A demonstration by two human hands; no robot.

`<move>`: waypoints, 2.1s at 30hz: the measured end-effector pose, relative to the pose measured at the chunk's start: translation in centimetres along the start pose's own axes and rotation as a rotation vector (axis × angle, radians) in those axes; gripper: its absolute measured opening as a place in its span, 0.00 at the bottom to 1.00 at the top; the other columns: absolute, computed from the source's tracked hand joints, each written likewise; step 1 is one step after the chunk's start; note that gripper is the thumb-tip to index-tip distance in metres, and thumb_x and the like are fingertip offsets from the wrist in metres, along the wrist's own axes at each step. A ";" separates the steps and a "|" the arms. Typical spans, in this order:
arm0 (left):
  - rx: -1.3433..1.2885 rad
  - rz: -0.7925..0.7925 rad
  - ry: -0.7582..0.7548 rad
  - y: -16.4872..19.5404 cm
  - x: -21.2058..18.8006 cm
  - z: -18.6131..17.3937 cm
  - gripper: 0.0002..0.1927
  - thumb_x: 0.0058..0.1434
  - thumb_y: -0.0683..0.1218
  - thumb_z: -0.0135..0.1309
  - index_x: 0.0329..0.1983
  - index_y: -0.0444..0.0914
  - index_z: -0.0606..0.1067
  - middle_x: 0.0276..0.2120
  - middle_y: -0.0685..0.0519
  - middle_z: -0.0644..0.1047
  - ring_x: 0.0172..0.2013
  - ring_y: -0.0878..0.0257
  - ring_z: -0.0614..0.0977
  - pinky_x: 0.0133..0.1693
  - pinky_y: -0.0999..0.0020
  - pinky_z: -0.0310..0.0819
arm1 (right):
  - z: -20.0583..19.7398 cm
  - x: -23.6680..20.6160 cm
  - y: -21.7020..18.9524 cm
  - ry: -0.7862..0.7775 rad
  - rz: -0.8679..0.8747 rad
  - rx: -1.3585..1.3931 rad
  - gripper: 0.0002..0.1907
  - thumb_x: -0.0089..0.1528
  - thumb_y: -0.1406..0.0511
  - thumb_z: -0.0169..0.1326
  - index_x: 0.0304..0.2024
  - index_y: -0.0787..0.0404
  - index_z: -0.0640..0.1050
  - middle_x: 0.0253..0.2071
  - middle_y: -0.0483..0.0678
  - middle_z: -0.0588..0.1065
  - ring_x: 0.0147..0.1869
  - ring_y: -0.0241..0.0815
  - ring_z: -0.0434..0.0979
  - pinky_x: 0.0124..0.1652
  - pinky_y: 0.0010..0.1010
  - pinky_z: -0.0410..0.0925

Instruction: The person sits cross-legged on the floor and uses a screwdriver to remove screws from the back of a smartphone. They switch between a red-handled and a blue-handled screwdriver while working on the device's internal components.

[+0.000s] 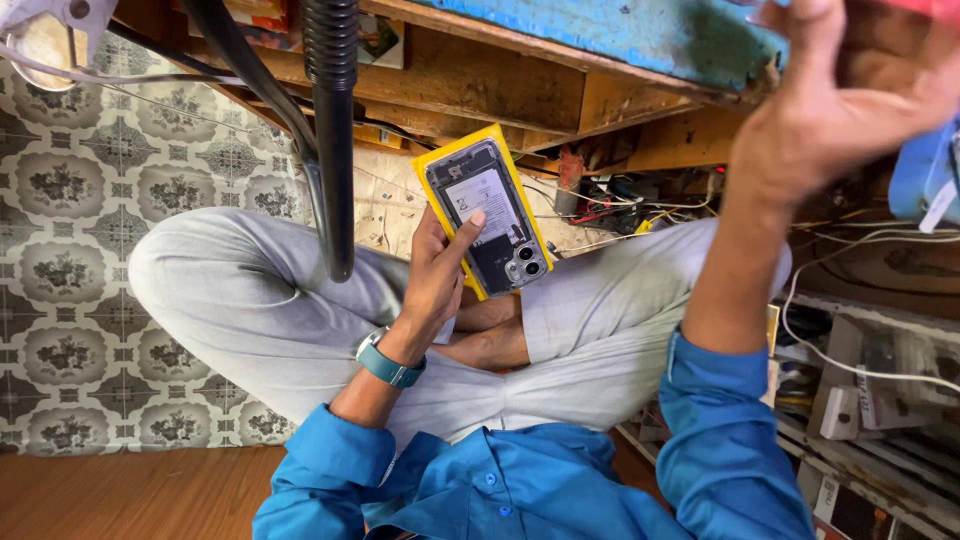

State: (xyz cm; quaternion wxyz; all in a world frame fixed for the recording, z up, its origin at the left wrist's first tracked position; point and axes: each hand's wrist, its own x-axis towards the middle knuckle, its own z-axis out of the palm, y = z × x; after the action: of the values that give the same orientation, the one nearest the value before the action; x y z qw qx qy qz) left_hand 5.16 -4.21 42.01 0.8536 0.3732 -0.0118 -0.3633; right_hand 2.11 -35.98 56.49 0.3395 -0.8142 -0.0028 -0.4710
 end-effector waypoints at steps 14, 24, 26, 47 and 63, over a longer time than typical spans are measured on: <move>-0.075 -0.107 0.042 1.6 -0.1 1.1 0.17 0.70 0.43 0.56 0.59 0.30 0.72 0.50 0.47 0.81 0.48 0.62 0.83 0.53 0.65 0.79 | 0.4 -2.5 1.0 0.074 0.119 -0.200 0.51 0.76 0.77 0.55 0.76 0.45 0.29 0.73 0.45 0.53 0.30 0.40 0.75 0.27 0.25 0.58; -0.072 -0.081 0.039 1.7 0.1 1.3 0.18 0.69 0.43 0.56 0.60 0.32 0.71 0.50 0.49 0.80 0.49 0.64 0.82 0.53 0.66 0.79 | 0.8 -2.5 0.5 0.150 0.219 -0.099 0.48 0.76 0.78 0.56 0.76 0.44 0.35 0.57 0.50 0.64 0.34 0.42 0.76 0.32 0.26 0.66; -0.070 -0.054 0.021 1.5 -0.2 0.3 0.19 0.70 0.43 0.56 0.61 0.32 0.71 0.51 0.50 0.80 0.50 0.65 0.82 0.54 0.67 0.79 | 1.3 -3.7 -1.0 0.153 0.291 -0.058 0.48 0.76 0.78 0.56 0.76 0.44 0.36 0.54 0.51 0.66 0.34 0.43 0.76 0.33 0.26 0.68; 0.535 0.075 -0.065 1.6 -0.1 -4.1 0.17 0.72 0.46 0.57 0.59 0.32 0.73 0.47 0.48 0.84 0.46 0.67 0.83 0.51 0.68 0.81 | 14.1 -18.1 -8.9 0.028 0.642 0.398 0.45 0.79 0.78 0.54 0.73 0.38 0.37 0.50 0.56 0.76 0.40 0.43 0.80 0.45 0.34 0.83; 0.563 0.089 -0.070 2.0 -0.3 -5.4 0.18 0.71 0.47 0.58 0.59 0.32 0.74 0.46 0.48 0.84 0.46 0.65 0.84 0.50 0.68 0.81 | 15.5 -18.7 -9.2 0.024 0.540 0.316 0.42 0.78 0.77 0.56 0.71 0.38 0.43 0.47 0.57 0.78 0.41 0.42 0.80 0.44 0.31 0.82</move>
State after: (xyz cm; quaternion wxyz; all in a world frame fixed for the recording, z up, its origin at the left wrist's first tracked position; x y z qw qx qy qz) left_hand 7.71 0.27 39.46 0.7306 0.5818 -0.1578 -0.3206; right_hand 0.59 -14.45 42.14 0.5748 -0.7170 0.1445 -0.3669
